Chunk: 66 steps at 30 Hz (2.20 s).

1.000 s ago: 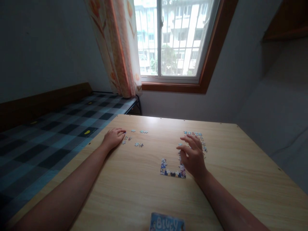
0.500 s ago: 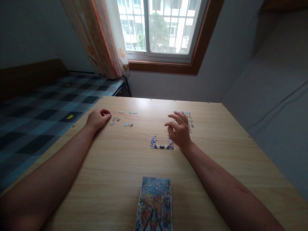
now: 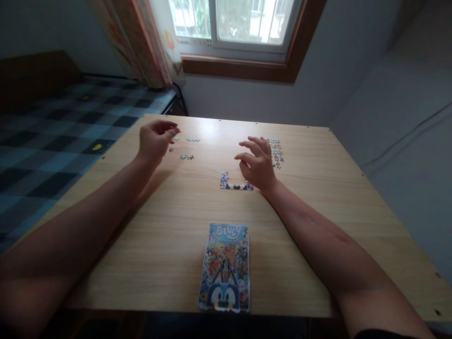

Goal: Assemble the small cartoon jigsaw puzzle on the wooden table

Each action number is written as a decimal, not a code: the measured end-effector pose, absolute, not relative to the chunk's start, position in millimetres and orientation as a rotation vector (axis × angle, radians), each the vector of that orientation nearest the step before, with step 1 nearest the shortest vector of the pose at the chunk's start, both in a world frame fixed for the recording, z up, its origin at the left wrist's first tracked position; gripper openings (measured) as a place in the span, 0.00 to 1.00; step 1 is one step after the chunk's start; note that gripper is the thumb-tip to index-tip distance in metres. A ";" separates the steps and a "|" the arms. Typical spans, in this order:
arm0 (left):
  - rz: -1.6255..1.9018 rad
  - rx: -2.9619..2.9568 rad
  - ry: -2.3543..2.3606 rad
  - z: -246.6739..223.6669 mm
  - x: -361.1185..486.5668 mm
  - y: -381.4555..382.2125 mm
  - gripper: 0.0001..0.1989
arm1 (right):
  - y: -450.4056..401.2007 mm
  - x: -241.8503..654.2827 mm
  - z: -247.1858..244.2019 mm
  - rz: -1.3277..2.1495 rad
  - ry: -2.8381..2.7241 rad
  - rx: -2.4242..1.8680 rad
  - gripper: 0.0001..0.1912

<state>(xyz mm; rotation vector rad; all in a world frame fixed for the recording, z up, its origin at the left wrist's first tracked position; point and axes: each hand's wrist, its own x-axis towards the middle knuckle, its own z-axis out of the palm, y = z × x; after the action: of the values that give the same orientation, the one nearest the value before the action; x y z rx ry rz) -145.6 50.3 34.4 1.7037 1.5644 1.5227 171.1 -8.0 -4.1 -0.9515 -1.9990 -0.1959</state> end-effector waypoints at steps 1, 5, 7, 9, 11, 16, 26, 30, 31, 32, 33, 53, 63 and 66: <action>1.464 1.668 1.488 35.4 -127.8 41.1 0.12 | -8.7 170.1 -3.7 -0.215 -1.995 -0.934 0.12; 1.173 1.556 1.315 29.2 -78.5 4.8 0.11 | -11.4 166.2 -1.6 -0.307 -1.965 -0.872 0.10; 1.067 1.494 1.306 22.9 -70.1 -6.5 0.10 | -12.9 163.9 -0.2 -0.329 -1.966 -0.871 0.08; 1.045 1.440 1.310 17.4 -69.0 -11.7 0.11 | -14.7 161.1 1.0 -0.324 -1.974 -0.880 0.06; 1.034 1.418 1.294 14.1 -70.8 -12.8 0.13 | -16.7 157.7 1.5 -0.302 -1.987 -0.896 0.04; 1.013 1.442 1.239 13.0 -72.5 -12.8 0.19 | -19.4 148.0 -2.2 -0.279 -2.033 -0.928 0.04; 0.975 1.537 1.164 11.5 -70.3 -14.4 0.13 | -18.2 144.1 -6.9 -0.237 -2.058 -0.983 0.04; 0.941 1.546 1.150 11.5 -70.0 -13.5 0.12 | -18.7 143.7 -6.2 -0.250 -2.058 -0.970 0.04; 0.938 1.555 1.150 11.7 -69.9 -13.3 0.12 | -18.7 143.5 -6.2 -0.251 -2.064 -0.969 0.04; 0.935 1.566 1.151 11.8 -70.0 -13.1 0.12 | -18.8 143.3 -6.2 -0.252 -2.070 -0.969 0.04; 0.928 1.578 1.153 12.0 -70.1 -12.8 0.12 | -18.8 143.1 -6.2 -0.252 -2.075 -0.970 0.04; 1.086 1.863 1.410 8.2 -76.0 -7.9 0.10 | -10.4 146.1 -15.4 -0.244 -2.086 -1.225 0.05; 0.981 1.995 1.446 9.1 -74.0 -12.5 0.11 | -11.5 145.1 -14.9 -0.299 -2.072 -1.177 0.05; 0.947 2.046 1.474 8.9 -73.1 -14.2 0.11 | -12.4 144.5 -14.1 -0.300 -2.079 -1.165 0.06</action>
<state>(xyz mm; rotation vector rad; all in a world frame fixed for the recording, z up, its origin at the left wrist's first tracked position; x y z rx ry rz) -73.1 -14.2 8.9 2.0465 1.4738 0.9473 144.5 -12.4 -14.1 -1.1655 -2.0791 -0.3001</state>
